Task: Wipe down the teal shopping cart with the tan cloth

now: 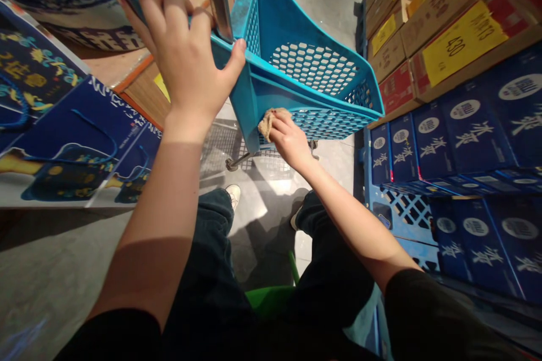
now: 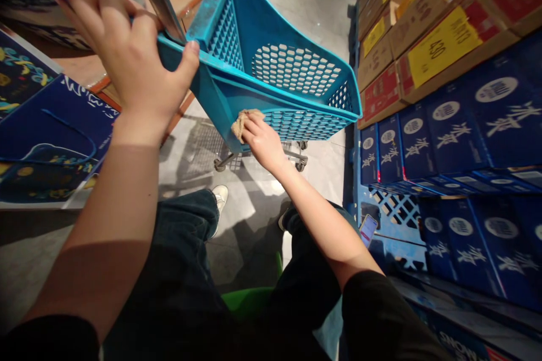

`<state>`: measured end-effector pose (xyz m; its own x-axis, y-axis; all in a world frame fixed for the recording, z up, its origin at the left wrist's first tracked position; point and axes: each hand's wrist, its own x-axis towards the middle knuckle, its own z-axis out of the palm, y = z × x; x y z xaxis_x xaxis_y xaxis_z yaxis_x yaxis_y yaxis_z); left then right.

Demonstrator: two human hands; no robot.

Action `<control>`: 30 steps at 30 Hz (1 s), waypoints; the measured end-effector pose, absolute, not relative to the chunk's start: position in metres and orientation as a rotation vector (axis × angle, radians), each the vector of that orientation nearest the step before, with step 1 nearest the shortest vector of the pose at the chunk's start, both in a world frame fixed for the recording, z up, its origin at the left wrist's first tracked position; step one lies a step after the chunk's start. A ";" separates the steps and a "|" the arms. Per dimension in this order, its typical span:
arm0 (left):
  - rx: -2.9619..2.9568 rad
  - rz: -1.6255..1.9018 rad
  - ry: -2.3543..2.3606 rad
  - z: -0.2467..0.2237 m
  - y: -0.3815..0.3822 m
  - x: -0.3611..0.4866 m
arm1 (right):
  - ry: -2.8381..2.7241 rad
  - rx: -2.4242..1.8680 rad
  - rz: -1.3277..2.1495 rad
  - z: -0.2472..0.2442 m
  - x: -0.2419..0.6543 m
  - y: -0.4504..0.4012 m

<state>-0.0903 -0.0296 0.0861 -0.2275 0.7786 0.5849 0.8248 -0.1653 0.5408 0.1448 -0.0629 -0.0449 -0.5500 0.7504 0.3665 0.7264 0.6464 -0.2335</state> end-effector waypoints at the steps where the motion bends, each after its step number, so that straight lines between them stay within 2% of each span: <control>1: -1.968 -1.334 -1.975 0.086 -0.030 -0.091 | -2.494 -1.141 0.107 -0.049 0.140 -0.065; 4: -2.093 -1.168 -1.968 0.088 -0.032 -0.092 | -2.562 -1.066 0.135 -0.051 0.133 -0.064; 9: -2.081 -1.075 -2.034 0.093 -0.036 -0.091 | -2.332 -1.096 0.066 -0.023 0.166 -0.050; 15: -2.109 -1.118 -2.037 0.094 -0.035 -0.091 | -2.212 -1.164 0.038 -0.029 0.178 -0.050; 22: -2.083 -1.238 -1.964 0.089 -0.030 -0.091 | -2.564 -1.028 0.119 -0.051 0.133 -0.063; 30: -2.101 -1.450 -1.845 0.089 -0.027 -0.092 | -2.223 -1.105 0.037 -0.040 0.168 -0.051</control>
